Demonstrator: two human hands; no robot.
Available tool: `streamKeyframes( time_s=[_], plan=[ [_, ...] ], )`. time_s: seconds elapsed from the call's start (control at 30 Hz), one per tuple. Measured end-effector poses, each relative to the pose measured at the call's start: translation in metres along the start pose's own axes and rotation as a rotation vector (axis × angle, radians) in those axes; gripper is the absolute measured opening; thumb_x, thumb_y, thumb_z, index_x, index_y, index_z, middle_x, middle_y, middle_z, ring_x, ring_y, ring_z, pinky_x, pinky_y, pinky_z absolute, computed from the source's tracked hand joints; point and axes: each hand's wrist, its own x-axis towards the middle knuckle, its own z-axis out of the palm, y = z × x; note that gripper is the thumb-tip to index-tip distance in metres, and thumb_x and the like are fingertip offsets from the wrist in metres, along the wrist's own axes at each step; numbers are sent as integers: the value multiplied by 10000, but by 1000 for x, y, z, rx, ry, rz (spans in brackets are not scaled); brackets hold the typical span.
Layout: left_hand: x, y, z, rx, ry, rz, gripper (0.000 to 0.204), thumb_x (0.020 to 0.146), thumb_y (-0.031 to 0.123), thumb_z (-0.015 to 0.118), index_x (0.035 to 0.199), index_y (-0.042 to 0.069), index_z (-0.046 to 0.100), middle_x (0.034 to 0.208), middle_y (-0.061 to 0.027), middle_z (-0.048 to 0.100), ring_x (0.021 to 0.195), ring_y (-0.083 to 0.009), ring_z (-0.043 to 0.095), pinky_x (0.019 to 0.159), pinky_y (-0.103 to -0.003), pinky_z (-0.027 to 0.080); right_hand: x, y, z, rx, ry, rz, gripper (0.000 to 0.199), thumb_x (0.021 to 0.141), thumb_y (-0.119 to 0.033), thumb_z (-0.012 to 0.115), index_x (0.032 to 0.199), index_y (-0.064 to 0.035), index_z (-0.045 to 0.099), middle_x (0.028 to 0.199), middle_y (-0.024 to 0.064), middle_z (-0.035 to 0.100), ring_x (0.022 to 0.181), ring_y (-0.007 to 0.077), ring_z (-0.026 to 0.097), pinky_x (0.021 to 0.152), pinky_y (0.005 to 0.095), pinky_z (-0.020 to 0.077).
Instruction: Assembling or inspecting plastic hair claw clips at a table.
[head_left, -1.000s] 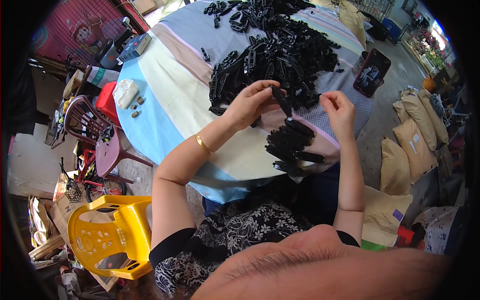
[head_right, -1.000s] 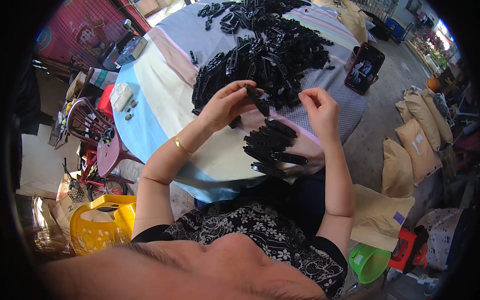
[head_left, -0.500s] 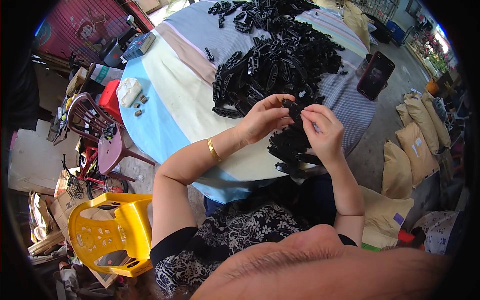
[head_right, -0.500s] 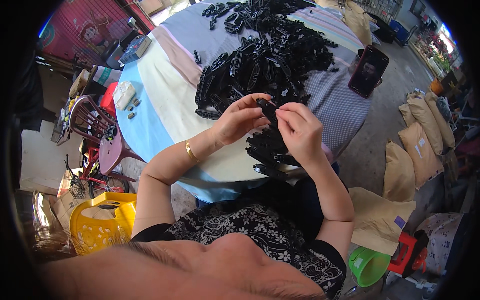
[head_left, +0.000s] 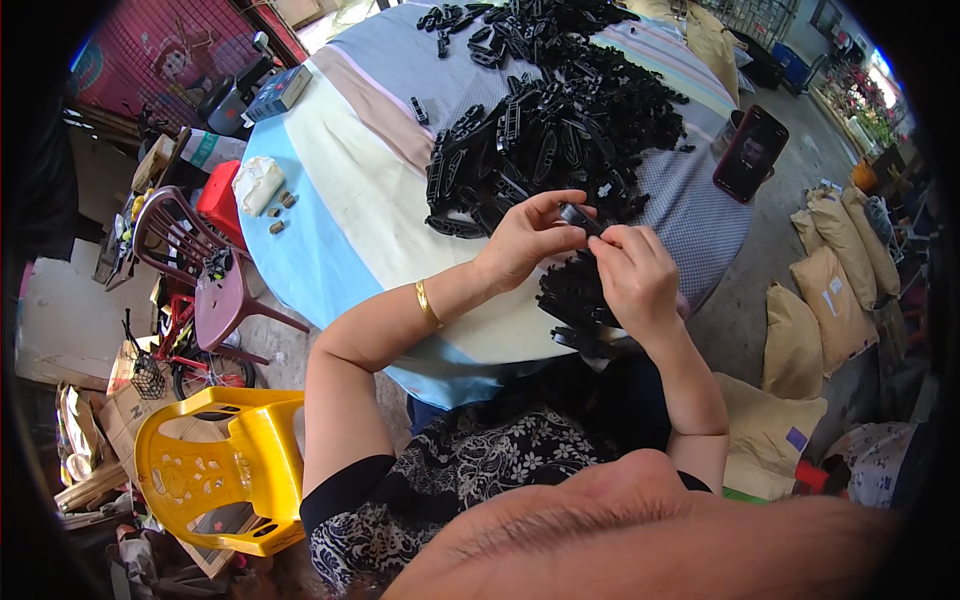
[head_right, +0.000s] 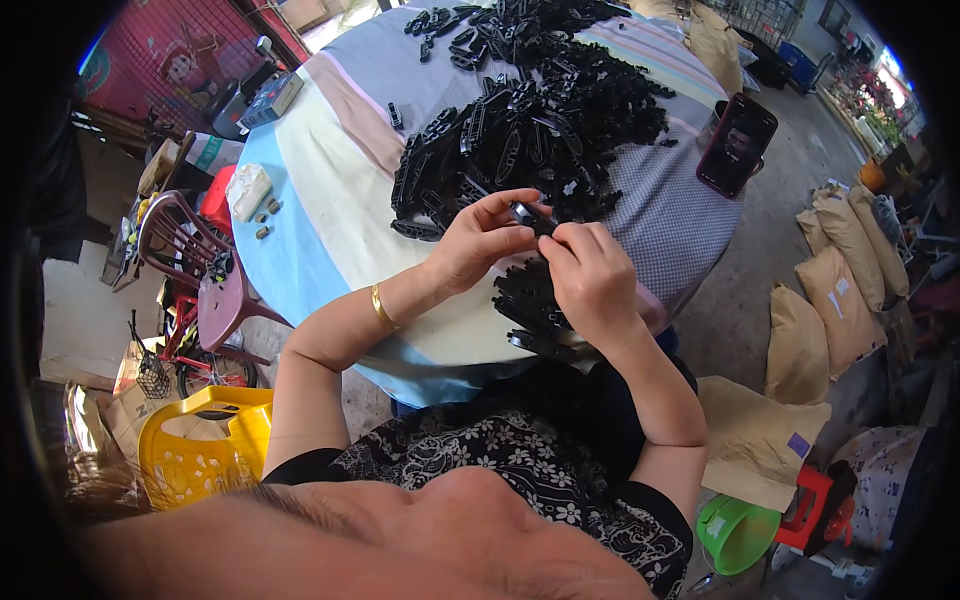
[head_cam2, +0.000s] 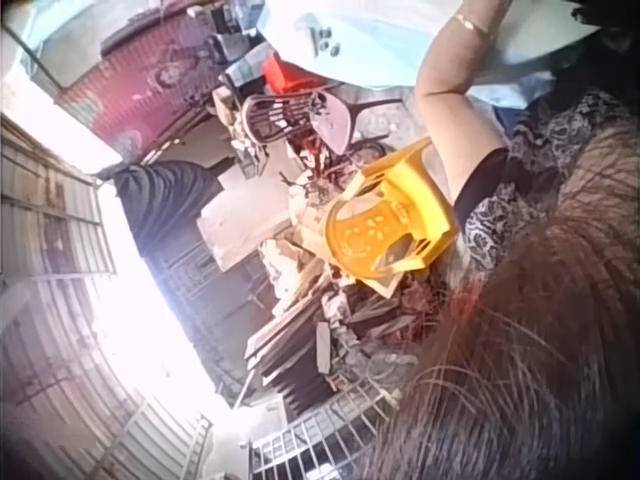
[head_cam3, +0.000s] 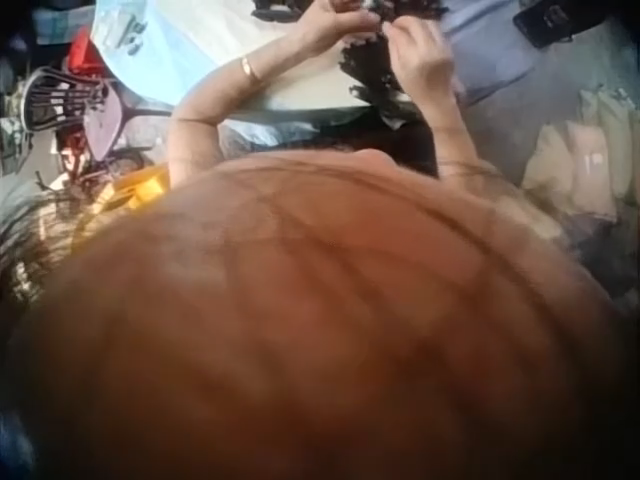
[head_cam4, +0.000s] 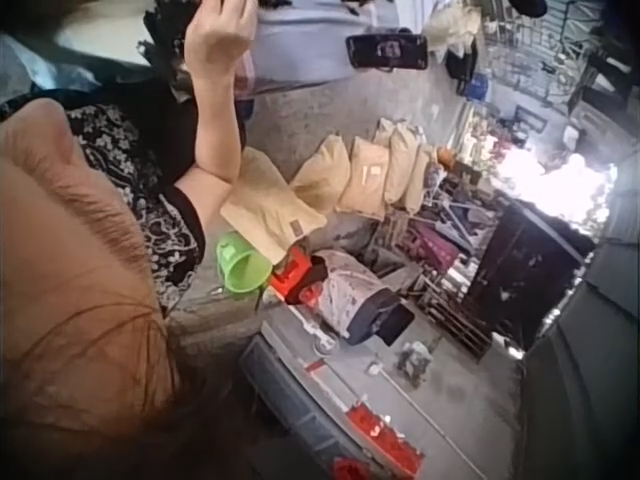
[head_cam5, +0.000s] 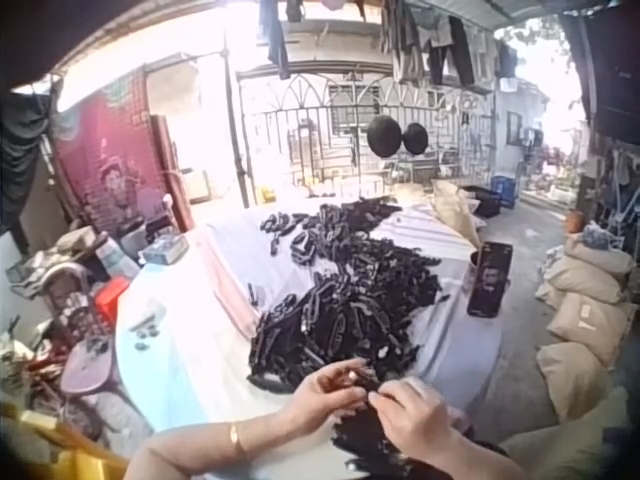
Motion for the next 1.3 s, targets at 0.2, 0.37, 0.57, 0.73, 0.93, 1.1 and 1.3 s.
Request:
streamKeyframes(
  time_s=[0.2, 0.37, 0.57, 0.73, 0.93, 1.1, 1.3],
  plan=[
    [-5, 10, 7, 181, 75, 37, 358, 779, -23, 664, 1115, 14, 548, 955, -67, 639, 818, -115, 623, 725, -226, 524, 4, -2, 1, 291, -26, 318, 278, 712, -64, 690, 976, -36, 610, 892, 79, 627, 793, 274, 596, 661, 345, 496],
    [-13, 17, 14, 457, 38, 146, 306, 773, -33, 667, 1058, -17, 558, 948, -56, 636, 823, -85, 613, 704, -211, 514, -6, 12, 5, 531, -240, 442, 281, 750, -93, 698, 1002, -4, 614, 853, 141, 661, 731, 267, 655, 635, 314, 511],
    [-2, 37, 7, 641, -127, 134, 437, 732, 35, 732, 1120, -5, 537, 1009, -66, 617, 852, -106, 586, 716, -227, 508, -4, 11, 2, 467, -167, 350, 252, 743, -93, 708, 962, 6, 632, 810, 148, 660, 684, 253, 658, 582, 292, 507],
    [-8, 89, -16, 1452, -311, 254, 633, 602, 65, 774, 1186, 95, 532, 1124, -82, 514, 1025, -237, 480, 874, -335, 443, 4, 20, -20, 503, -472, 297, 237, 717, -163, 712, 888, -7, 661, 812, 107, 637, 735, 254, 586, 658, 327, 464],
    [-13, 61, -30, 1913, -380, 171, 439, 597, -2, 703, 1015, 69, 592, 982, -80, 531, 1012, -293, 483, 839, -372, 431, 10, 19, -21, 539, -631, 240, 249, 701, -190, 730, 872, -20, 671, 868, 96, 638, 811, 257, 573, 720, 328, 458],
    [0, 52, -27, 1841, -327, 196, 327, 681, -10, 656, 998, 26, 585, 924, -137, 533, 890, -312, 547, 786, -378, 454, -13, 87, 9, -5, -240, 335, 147, 776, -70, 615, 907, -33, 670, 915, 81, 624, 858, 257, 586, 737, 344, 479],
    [5, 46, -21, 1520, -22, 464, 336, 765, -2, 625, 1097, 10, 576, 941, -117, 580, 798, -263, 598, 699, -346, 485, -16, 91, 14, -126, -314, 236, 125, 769, -92, 622, 881, -47, 650, 892, 55, 614, 866, 240, 574, 741, 343, 482]
  ],
)
